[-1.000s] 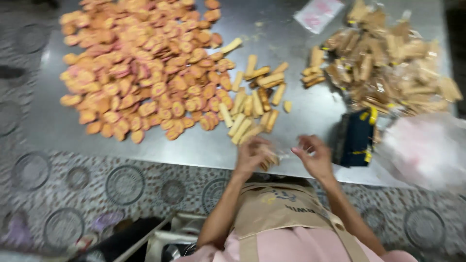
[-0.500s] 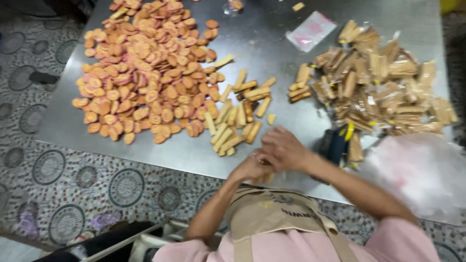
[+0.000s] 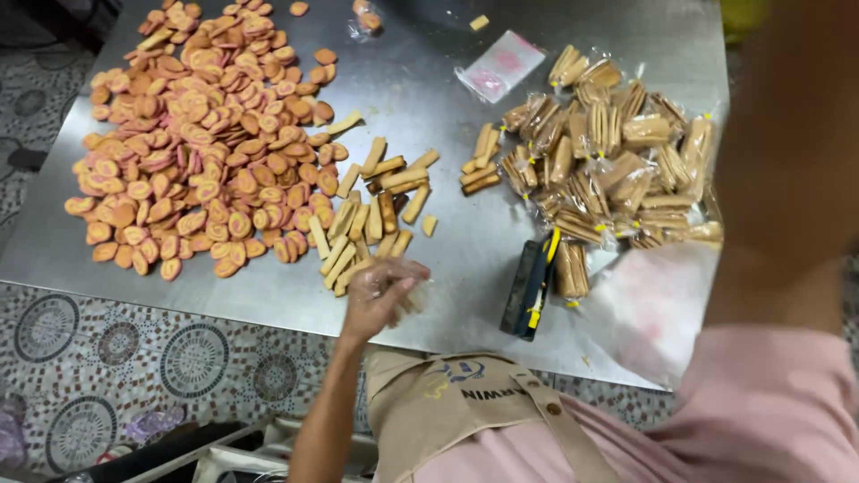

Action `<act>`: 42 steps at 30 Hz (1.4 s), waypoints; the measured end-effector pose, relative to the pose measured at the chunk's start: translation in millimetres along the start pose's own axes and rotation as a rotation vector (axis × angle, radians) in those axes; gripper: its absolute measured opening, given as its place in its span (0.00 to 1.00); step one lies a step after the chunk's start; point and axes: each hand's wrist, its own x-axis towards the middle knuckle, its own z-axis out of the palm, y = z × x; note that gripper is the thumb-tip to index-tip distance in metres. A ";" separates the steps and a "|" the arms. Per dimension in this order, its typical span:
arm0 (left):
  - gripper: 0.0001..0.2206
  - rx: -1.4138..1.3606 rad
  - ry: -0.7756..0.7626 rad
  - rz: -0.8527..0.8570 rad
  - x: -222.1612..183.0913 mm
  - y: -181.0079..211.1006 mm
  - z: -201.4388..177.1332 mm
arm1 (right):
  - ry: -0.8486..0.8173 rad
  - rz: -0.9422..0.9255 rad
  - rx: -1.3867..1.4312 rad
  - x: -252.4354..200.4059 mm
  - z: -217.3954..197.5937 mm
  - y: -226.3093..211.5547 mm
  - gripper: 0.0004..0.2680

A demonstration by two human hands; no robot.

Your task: Packaging and sealing snack sticks in plastic bags on a metal production table

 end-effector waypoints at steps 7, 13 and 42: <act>0.03 -0.049 -0.017 -0.111 -19.0 -62.9 41.7 | -0.049 -0.067 0.180 -21.8 102.6 -13.0 0.19; 0.10 0.068 0.006 -0.129 -49.3 -132.4 22.7 | -0.083 0.039 0.045 -36.3 164.0 -12.5 0.17; 0.24 0.005 -0.087 -0.025 -7.7 -107.4 28.8 | 0.362 0.573 0.063 -29.7 187.9 -10.7 0.06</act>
